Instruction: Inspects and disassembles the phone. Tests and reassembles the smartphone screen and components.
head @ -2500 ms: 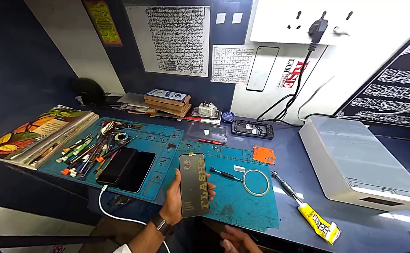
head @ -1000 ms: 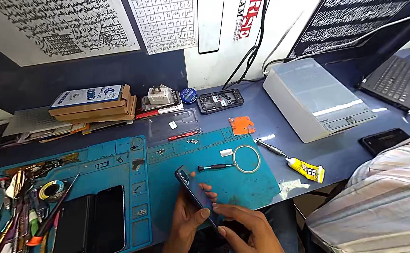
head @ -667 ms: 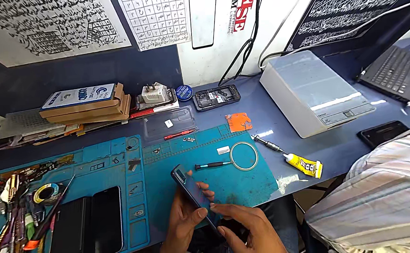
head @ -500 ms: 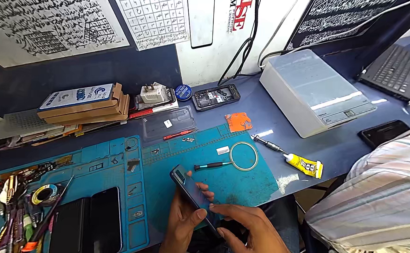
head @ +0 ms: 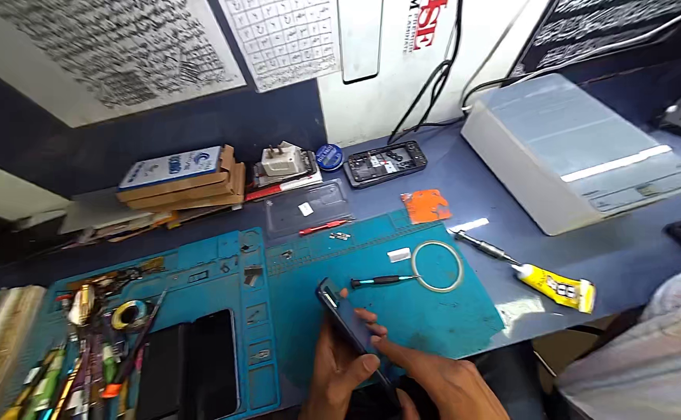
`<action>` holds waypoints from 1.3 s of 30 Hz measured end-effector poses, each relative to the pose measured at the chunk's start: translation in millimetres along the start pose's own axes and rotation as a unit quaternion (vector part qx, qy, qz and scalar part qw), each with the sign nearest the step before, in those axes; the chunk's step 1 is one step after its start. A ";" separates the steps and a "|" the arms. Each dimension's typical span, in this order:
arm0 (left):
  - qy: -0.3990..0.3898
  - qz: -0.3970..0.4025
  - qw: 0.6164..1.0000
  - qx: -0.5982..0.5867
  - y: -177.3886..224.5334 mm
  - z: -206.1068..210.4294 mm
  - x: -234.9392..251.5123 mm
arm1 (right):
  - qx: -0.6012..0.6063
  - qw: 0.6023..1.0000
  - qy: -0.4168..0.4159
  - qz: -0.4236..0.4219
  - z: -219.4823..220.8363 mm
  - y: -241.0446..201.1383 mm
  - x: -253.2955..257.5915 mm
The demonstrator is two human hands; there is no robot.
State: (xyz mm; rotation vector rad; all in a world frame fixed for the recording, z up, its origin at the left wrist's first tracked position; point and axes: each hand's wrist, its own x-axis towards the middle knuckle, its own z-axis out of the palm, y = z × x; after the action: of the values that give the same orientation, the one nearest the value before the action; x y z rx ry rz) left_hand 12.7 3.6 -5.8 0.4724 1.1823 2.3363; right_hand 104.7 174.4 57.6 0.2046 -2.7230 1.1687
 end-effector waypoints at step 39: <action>-0.067 0.004 0.992 -0.108 -1.2 -6.8 0.5 | 0.214 0.914 0.306 0.156 -36.6 40.9 -13.4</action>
State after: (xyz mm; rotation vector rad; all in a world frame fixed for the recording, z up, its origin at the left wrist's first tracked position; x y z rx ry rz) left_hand 9.2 0.1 -10.6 0.5489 0.8551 2.3646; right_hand 113.7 229.8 50.8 -0.4869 -1.9705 1.5762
